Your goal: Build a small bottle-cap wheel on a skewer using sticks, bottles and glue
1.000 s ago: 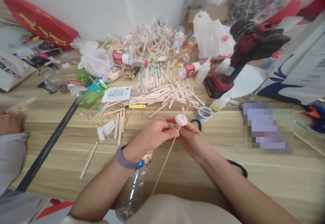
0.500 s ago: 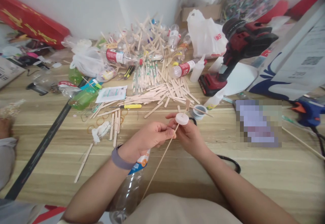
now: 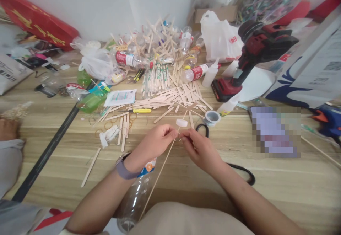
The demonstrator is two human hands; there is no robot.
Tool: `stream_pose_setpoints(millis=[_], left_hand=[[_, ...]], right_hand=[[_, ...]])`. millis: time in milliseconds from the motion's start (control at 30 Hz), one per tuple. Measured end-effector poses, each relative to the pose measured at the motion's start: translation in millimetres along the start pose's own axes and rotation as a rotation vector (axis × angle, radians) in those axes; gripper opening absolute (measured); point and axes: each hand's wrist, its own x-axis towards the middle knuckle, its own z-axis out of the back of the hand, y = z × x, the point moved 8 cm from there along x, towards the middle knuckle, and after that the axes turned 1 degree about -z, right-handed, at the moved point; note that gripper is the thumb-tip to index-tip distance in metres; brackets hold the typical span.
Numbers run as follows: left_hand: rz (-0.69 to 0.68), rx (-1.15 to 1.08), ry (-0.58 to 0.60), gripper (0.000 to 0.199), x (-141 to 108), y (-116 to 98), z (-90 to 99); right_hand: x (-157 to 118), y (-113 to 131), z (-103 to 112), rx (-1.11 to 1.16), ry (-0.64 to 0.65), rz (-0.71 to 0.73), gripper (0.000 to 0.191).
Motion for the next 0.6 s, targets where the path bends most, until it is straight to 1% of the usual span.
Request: stream_pose_setpoints(millis=[200, 333, 467, 600], left_hand=[[0.016, 0.107, 0.026, 0.03, -0.2, -5.4, -1.8], [-0.007, 0.103, 0.064, 0.03, -0.5, -4.3, -5.5], [-0.037, 0.111, 0.083, 0.029, -0.2, -5.3, -5.3], [-0.032, 0.169, 0.05, 0.035, 0.5, -7.3, 3.9]], right_hand=[[-1.7, 10.0, 6.2, -0.089, -0.047, 0.142, 0.015], [-2.0, 18.4, 6.2, -0.111, 0.016, 0.267, 0.019], [-3.2, 13.8, 5.3, -0.069, 0.07, 0.252, 0.017], [-5.7, 13.4, 5.9, -0.062, 0.088, 0.259, 0.017]])
